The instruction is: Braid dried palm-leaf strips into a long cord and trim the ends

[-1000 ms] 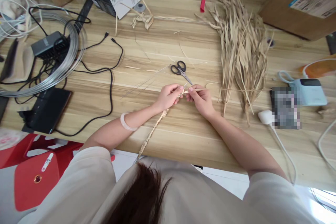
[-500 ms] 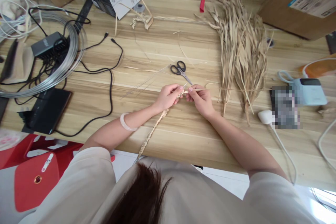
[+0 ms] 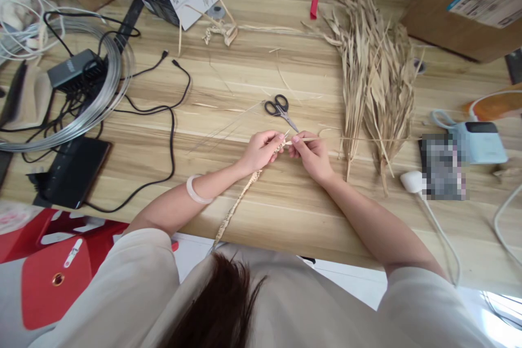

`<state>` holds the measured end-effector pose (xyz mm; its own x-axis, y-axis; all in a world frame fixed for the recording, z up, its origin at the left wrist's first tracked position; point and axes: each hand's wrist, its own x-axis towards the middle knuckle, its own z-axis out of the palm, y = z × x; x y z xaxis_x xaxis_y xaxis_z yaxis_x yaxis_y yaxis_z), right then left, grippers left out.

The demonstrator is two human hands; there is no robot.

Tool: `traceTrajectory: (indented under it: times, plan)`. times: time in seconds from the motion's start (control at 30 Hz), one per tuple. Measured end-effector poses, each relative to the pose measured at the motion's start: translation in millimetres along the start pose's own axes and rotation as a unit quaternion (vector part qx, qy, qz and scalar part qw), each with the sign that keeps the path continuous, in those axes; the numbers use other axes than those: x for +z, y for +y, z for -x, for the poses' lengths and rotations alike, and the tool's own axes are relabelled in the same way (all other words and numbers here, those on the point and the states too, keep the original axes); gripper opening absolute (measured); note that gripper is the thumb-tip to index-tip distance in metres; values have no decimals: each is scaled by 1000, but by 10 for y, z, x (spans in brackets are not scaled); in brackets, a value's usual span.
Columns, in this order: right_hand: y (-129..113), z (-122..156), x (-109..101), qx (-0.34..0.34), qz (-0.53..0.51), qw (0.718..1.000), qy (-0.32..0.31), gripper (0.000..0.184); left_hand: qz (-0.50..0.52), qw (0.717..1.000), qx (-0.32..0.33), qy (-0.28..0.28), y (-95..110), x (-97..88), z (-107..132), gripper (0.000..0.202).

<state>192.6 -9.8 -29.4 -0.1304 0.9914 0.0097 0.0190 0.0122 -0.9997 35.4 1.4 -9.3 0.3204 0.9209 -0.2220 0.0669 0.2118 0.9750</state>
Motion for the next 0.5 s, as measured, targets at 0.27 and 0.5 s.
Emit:
traceTrajectory:
  times: [0.27,0.5]
  plan:
    - [-3,1,2,-3,0,1000,1,37,-1,1000,9,-1,-10,-5,-4,29]
    - [-7,2,4,0,2,1000,3,38,-4,1000,15,-3,-19,-7,-8,28]
